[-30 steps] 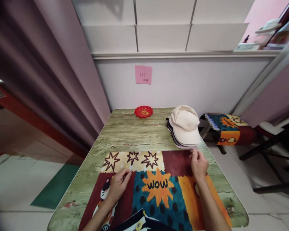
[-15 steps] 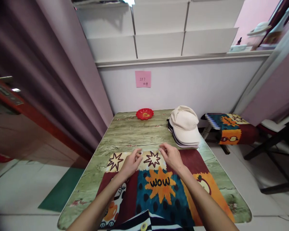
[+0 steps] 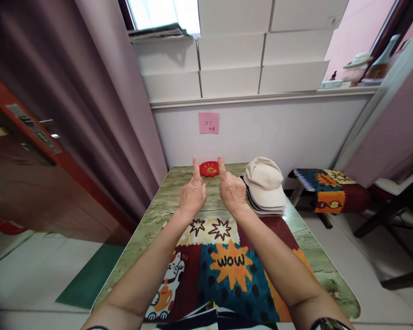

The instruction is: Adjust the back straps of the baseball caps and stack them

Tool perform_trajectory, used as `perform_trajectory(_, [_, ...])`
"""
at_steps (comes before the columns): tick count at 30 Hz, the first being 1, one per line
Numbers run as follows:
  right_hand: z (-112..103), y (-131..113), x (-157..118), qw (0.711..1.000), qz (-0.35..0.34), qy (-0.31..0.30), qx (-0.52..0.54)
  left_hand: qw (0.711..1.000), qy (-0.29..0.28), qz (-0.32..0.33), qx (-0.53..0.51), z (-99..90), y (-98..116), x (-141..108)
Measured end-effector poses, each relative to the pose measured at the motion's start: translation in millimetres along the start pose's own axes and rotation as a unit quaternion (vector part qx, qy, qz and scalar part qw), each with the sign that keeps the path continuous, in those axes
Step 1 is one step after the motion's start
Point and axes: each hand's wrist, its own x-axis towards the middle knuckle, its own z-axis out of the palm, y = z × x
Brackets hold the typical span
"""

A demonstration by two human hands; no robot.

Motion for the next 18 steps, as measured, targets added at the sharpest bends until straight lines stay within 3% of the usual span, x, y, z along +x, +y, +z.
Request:
perform_trajectory(4, [8.0,0.5,-8.0,0.999,0.013,-0.005,-0.037,0.999,-0.008,-0.013,0.033,7.3,-2.1,-5.7])
perform_trajectory(14, [-0.6,0.2,-7.7,0.999,0.028,-0.022,-0.037,0.997,-0.026,-0.021,0.068,2.4,2.1,-11.0])
perform_trajectory(18, [9.6,5.3,-27.1,0.998,0.03,-0.062,0.008,0.997,-0.054,-0.007,0.049,13.6,-11.6,-25.3])
